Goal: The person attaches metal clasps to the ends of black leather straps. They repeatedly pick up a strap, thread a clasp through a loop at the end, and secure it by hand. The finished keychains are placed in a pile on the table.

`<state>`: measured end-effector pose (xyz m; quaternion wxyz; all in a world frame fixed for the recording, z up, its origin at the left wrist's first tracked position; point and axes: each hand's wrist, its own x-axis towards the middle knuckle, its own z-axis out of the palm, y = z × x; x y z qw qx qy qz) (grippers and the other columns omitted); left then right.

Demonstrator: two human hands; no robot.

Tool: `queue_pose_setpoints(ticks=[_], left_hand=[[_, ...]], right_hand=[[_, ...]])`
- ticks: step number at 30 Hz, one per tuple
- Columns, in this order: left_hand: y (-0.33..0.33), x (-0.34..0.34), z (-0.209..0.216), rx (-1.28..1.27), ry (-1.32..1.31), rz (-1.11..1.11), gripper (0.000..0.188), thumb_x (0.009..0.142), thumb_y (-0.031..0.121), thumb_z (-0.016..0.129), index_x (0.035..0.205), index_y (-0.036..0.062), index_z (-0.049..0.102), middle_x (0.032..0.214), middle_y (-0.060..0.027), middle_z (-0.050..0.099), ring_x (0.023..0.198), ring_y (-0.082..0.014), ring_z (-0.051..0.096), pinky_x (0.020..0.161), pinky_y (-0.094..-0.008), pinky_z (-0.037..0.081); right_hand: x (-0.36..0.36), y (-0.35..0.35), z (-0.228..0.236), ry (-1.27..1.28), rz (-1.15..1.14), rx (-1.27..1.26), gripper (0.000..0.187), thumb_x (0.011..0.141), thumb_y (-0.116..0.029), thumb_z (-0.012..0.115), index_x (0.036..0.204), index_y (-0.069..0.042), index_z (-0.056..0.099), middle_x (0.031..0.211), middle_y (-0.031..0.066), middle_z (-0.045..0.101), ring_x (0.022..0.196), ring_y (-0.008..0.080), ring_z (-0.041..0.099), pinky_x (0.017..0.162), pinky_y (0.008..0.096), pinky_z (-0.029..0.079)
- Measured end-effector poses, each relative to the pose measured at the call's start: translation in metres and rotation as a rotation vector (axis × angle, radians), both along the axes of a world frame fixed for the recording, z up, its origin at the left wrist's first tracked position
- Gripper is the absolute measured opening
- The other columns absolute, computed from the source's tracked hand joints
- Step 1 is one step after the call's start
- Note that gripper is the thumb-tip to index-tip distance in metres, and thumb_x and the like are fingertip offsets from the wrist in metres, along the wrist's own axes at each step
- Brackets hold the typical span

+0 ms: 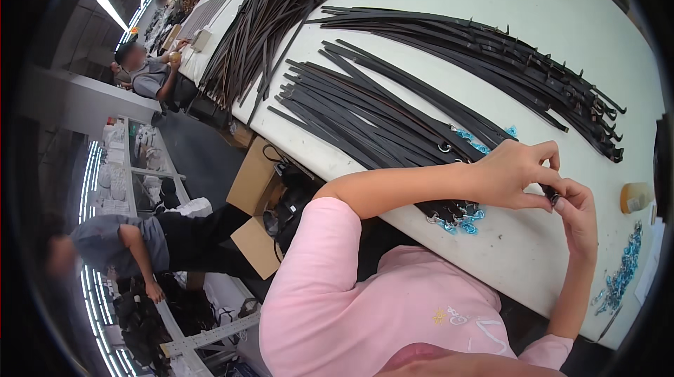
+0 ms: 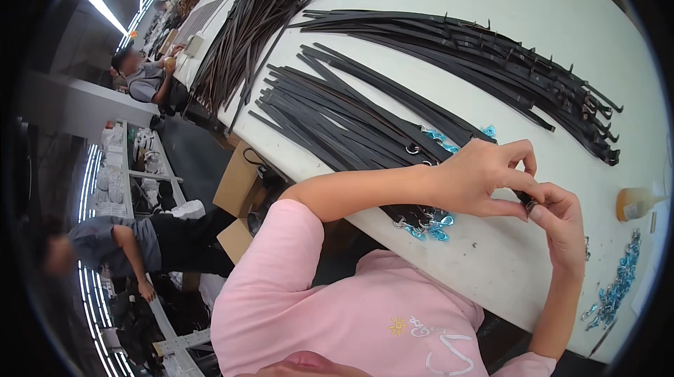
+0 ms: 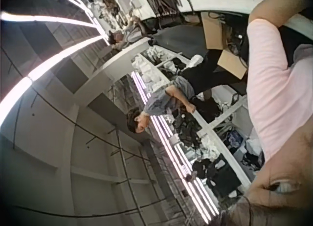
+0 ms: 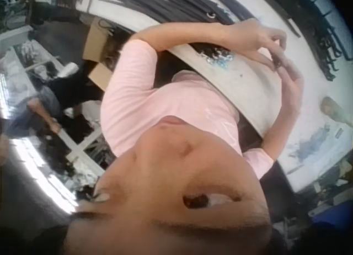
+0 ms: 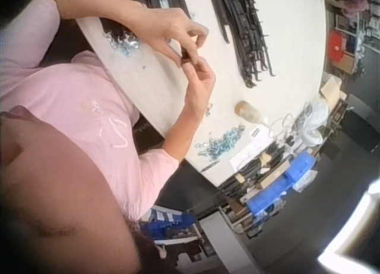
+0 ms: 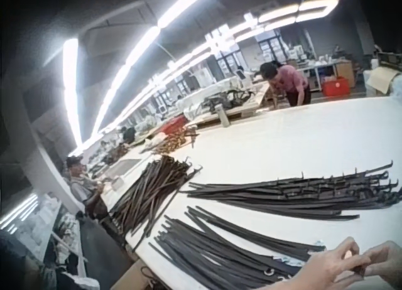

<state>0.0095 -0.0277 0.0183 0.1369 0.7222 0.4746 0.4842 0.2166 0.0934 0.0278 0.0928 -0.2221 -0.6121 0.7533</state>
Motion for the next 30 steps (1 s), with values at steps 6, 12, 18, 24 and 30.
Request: queue_pose_setpoints(ticks=[6,12,18,24,30], left_hand=[[-0.007,0.004,-0.024,-0.007,0.009,-0.001,0.029,0.079,0.028,0.085,0.104,0.0165,0.075,0.104,-0.0046,0.058,0.069,-0.0201,0.060,0.058,-0.0342,0.050],[-0.008,0.004,-0.018,-0.114,0.101,0.026,0.030,0.079,0.024,0.084,0.107,0.0171,0.074,0.107,-0.0049,0.060,0.069,-0.0214,0.063,0.057,-0.0334,0.051],[-0.003,-0.024,-0.015,-0.218,0.049,-0.030,0.032,0.081,0.013,0.082,0.112,0.0125,0.075,0.091,-0.0061,0.064,0.071,-0.0218,0.064,0.061,-0.0322,0.052],[0.003,-0.016,-0.015,-0.369,0.138,0.067,0.021,0.082,0.012,0.080,0.103,0.0118,0.077,0.083,-0.0039,0.065,0.070,-0.0223,0.065,0.061,-0.0315,0.051],[0.003,-0.011,-0.019,-0.335,0.192,0.084,0.020,0.082,0.010,0.080,0.102,0.0117,0.077,0.079,-0.0037,0.063,0.066,-0.0224,0.063,0.058,-0.0322,0.049]], right_hand=[[-0.002,-0.012,-0.031,-0.022,-0.018,-0.199,0.035,0.089,-0.024,0.078,0.111,0.002,0.071,0.102,0.0031,0.070,0.095,0.0099,0.064,0.086,0.0241,0.049],[-0.001,-0.014,-0.030,-0.106,-0.034,-0.094,0.019,0.090,-0.015,0.073,0.101,0.000,0.072,0.096,0.0034,0.071,0.092,0.0105,0.064,0.088,0.0266,0.049],[-0.005,-0.011,-0.019,-0.133,-0.072,-0.091,0.021,0.095,-0.018,0.071,0.103,0.001,0.071,0.092,0.0059,0.073,0.084,0.0103,0.066,0.082,0.0255,0.053],[-0.006,-0.008,-0.029,-0.123,-0.099,-0.136,0.020,0.098,-0.020,0.069,0.104,-0.001,0.071,0.090,0.0062,0.073,0.080,0.0109,0.066,0.079,0.0257,0.054],[-0.006,-0.008,-0.029,-0.149,-0.082,-0.154,0.022,0.097,-0.021,0.071,0.105,-0.001,0.072,0.087,0.0046,0.072,0.079,0.0110,0.067,0.077,0.0247,0.054]])
